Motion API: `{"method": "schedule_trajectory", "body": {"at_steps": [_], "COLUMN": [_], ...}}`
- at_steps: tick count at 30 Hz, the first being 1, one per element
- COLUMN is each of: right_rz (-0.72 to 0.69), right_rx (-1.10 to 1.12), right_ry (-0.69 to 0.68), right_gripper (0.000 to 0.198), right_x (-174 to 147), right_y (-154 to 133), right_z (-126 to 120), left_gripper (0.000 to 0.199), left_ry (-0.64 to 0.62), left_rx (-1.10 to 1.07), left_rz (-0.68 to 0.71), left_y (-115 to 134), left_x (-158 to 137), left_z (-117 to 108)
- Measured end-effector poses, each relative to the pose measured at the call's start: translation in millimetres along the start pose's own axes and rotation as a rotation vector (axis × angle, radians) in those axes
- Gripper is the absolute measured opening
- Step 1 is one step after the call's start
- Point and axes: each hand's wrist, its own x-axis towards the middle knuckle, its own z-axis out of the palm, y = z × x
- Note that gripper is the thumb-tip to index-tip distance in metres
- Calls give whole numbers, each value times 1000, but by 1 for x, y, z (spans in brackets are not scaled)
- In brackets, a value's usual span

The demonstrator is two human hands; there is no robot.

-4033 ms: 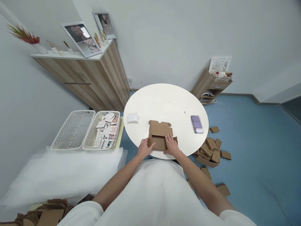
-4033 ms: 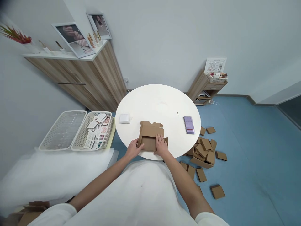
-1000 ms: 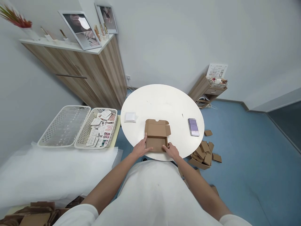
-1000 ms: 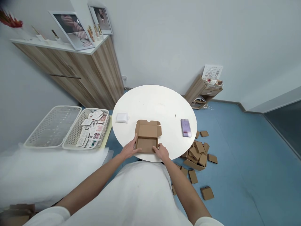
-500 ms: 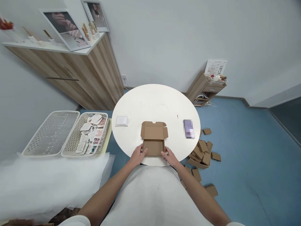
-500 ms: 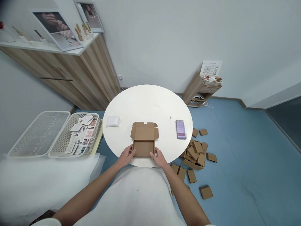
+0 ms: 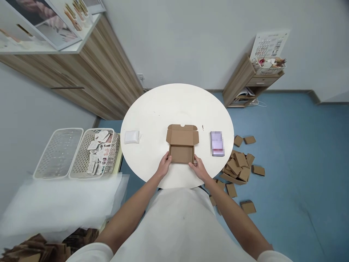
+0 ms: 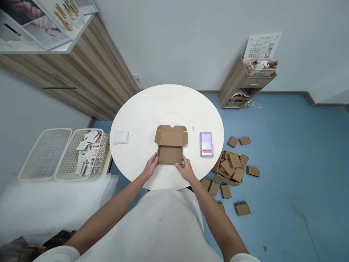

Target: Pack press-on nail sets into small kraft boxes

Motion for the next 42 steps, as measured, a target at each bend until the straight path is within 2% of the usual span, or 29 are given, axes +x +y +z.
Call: {"method": "schedule_trajectory", "body": {"at_steps": [6,13,15,19,22,25,27,30,33,35,38,42], "right_rz": [-13,-22,-30,-139,-292,-373,-343,-149,84,175,202,177], "right_rx": [105,80,44,-49,-107,-136,-144,-90,10,77,171,198], "right_ry": [-15,37,107,374,451,325,151,-1,-42,-32,21,67], "right_gripper": [73,78,75,66,60,44,32,33,41,46,52,57], "right_x": [14,16,11,-4,-9,1,15,43,73,93,118,143], "right_y": [5,13,14,7,-12,-43,-65,-90,-103,-109,-119,-135], "right_z": [-1,3,4,11,28,62,92,140,181,199,219,238], "left_gripper": [63,68,68,63,55,49,47,51,53,52,52,50], "left_ry": [14,72,79,86,181,394,563,724,672,604,547,499], "left_rx": [-162,-142,-141,-167,-149,-55,10,54,89,138,208,297], "left_rz": [17,47,47,45,47,19,1,-10,-22,-8,-4,64], "left_y": [3,-9,-14,-23,-29,-34,-38,-43,-44,-42,-36,-29], "left_x": [7,5,2,-5,-7,-5,-1,10,28,43,63,79], "left_z": [1,3,2,-10,-33,-73,-105,-155,-194,-212,-227,-233]}}
